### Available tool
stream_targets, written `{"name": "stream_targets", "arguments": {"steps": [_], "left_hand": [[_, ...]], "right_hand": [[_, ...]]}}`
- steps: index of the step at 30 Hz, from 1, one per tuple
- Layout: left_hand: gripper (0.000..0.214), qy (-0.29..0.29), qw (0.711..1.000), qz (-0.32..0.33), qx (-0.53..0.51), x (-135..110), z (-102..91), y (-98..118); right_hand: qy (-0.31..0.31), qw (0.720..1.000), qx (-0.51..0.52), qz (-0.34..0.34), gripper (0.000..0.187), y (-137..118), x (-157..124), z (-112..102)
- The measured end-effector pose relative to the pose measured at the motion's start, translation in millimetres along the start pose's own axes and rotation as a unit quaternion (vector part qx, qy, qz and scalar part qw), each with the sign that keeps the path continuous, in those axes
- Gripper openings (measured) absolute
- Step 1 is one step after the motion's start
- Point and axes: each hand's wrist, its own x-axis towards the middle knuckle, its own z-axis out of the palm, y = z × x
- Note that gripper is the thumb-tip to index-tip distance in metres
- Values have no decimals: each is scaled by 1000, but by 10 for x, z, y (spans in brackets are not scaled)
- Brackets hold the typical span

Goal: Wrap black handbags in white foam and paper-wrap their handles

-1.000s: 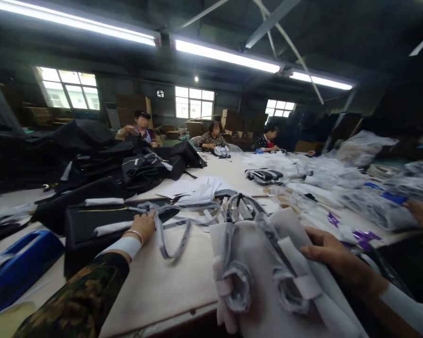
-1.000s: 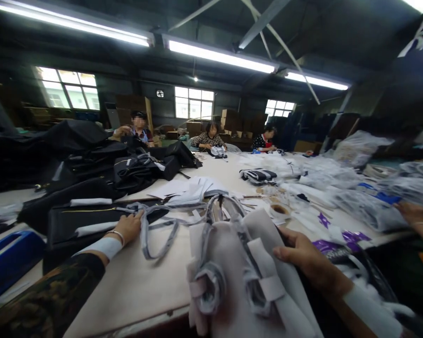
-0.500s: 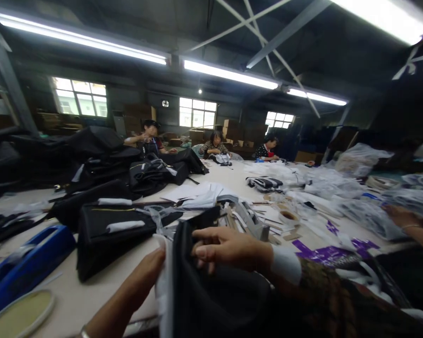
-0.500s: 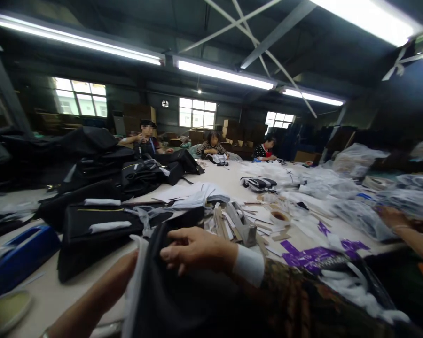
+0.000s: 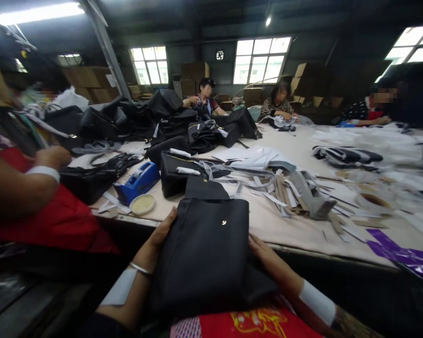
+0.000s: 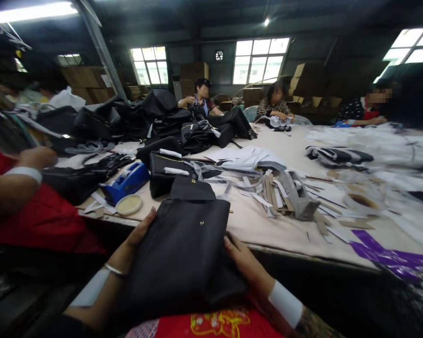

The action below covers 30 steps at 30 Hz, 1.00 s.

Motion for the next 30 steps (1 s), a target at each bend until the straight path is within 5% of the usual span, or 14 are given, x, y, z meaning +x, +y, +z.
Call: {"name": "stream_targets", "arguments": {"steps": [3,10,14,16,19,23,25,28,30], "left_hand": [[58,36,998,35,27,-2,260,53],[50,10,979,151,136,371,762,-42],[51,99,864,242,430,725,720,-214],[49,118,826,264,483,813,736,-193],[45,21,769,313,557,818,974,-84],[49,-151,533,393,734,806,1494,-58],[47,-155,467,369,788,855,1636,-98],[43,-135,439,334,823,977,1596,-118],[42,-126,478,342,799,1068,1451,-91]], "right_hand": [[7,999,32,-12,73,-170,-113,-9],[119,992,4,-30,79,-883,-453,-674],[163,984,-69,5,82,-450,-414,-961],[185,975,-124,13,75,-124,-348,-1049],[194,961,-196,-23,65,134,-295,-1091],[185,955,-230,-36,65,5,-281,-1058],[179,955,-237,-31,63,-82,-277,-1046],[181,951,-248,-22,63,-97,-282,-1046],[183,951,-250,-16,62,-60,-289,-1047]]}}
